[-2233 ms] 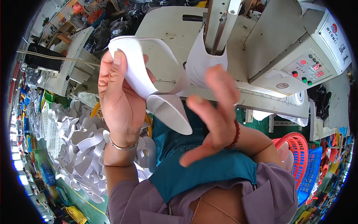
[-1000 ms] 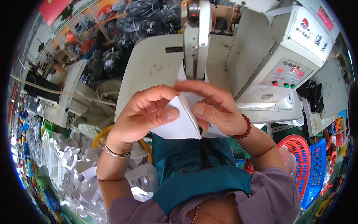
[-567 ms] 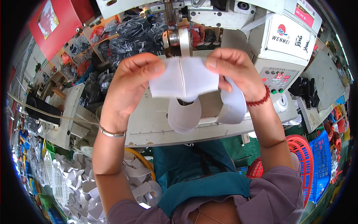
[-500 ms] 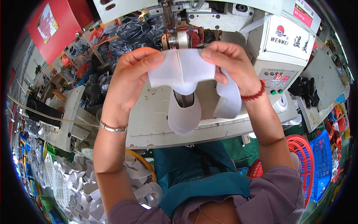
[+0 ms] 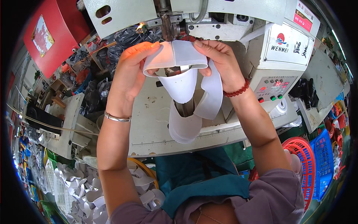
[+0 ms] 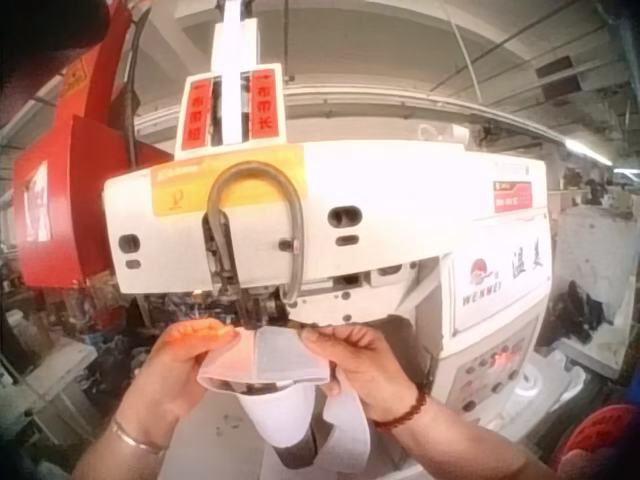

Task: The person repeatedly picks up shoe components from a basket, aligns the pieces by hand, and feeds them into a sewing machine to join and stack them together.

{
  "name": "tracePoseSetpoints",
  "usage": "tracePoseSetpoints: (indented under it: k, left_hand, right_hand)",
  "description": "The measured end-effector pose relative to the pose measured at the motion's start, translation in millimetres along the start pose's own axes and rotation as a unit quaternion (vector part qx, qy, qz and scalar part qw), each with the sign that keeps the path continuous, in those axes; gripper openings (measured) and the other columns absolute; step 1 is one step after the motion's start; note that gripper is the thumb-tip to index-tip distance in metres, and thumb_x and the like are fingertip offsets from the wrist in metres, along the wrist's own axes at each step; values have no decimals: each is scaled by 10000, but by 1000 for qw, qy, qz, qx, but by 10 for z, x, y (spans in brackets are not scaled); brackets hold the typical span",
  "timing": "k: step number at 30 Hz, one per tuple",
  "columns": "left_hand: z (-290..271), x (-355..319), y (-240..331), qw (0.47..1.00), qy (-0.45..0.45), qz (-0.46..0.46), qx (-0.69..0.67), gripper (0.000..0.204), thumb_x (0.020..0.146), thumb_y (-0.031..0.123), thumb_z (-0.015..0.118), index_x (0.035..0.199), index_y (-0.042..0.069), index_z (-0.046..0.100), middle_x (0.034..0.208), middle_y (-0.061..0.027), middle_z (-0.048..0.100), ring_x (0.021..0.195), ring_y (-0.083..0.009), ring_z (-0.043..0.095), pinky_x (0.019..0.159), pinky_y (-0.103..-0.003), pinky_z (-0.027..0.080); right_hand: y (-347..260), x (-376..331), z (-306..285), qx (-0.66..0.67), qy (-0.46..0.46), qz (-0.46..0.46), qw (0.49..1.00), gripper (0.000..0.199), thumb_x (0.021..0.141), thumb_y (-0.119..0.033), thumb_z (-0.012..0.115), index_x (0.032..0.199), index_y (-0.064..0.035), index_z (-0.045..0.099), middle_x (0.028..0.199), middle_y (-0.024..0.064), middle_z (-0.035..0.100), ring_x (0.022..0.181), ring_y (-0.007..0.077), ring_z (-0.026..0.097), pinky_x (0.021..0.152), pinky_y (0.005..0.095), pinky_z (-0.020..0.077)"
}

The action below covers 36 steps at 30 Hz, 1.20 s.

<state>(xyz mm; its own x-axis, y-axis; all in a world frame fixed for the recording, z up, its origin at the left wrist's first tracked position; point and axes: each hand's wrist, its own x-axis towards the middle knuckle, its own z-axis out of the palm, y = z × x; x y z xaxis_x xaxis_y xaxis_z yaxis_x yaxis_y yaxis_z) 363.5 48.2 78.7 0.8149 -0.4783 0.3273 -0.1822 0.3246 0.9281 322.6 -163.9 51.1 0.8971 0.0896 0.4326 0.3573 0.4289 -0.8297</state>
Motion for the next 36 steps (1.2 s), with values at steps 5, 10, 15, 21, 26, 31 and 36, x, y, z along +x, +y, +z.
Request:
tracePoseSetpoints:
  k: [5,10,15,21,26,31,36]
  left_hand:
    - [51,48,-6,998,50,-20,-41,166,845,168,588,744,41,620,648,15,535,524,-65,410,490,-208,309]
    - [-53,161,-117,994,13,-34,-101,179,863,174,562,761,36,615,655,4,535,521,-67,396,486,-209,307]
    - [-49,168,-148,991,12,-46,-125,189,883,181,538,762,46,594,634,17,506,513,-63,381,485,-208,310]
    - [-17,138,-147,993,7,-50,-109,202,897,193,521,752,64,574,603,45,448,502,-57,352,483,-214,294]
    - [-36,145,-157,991,4,-56,-119,204,896,203,524,749,70,573,589,49,434,495,-58,337,483,-215,286]
    - [-39,154,-180,990,3,-55,-129,204,897,210,523,757,71,577,580,52,425,495,-56,334,480,-212,281]
    - [-96,150,-257,980,-65,-73,-173,236,938,210,443,972,41,604,538,57,444,465,-51,365,450,-173,310]
  right_hand:
    - [22,29,-4,15,8,9,1000,202,852,-188,620,813,8,648,634,31,594,415,75,439,384,202,326]
    - [67,79,-45,53,7,31,998,215,863,-199,607,786,0,629,640,37,583,389,90,437,365,217,322]
    - [87,84,-57,67,7,59,996,224,871,-207,598,765,-9,612,609,26,548,366,96,435,351,228,317]
    - [86,55,-69,70,7,77,995,260,875,-230,598,711,-28,583,579,17,517,359,96,436,345,230,314]
    - [79,47,-27,65,28,80,994,287,874,-249,600,684,-37,565,538,15,500,353,95,435,339,228,310]
    - [126,50,-52,55,20,75,995,299,876,-279,597,694,-44,570,512,10,499,349,90,434,334,223,312]
    - [154,25,-73,60,14,79,995,293,878,-296,592,728,-45,584,550,27,538,347,91,440,332,226,320]
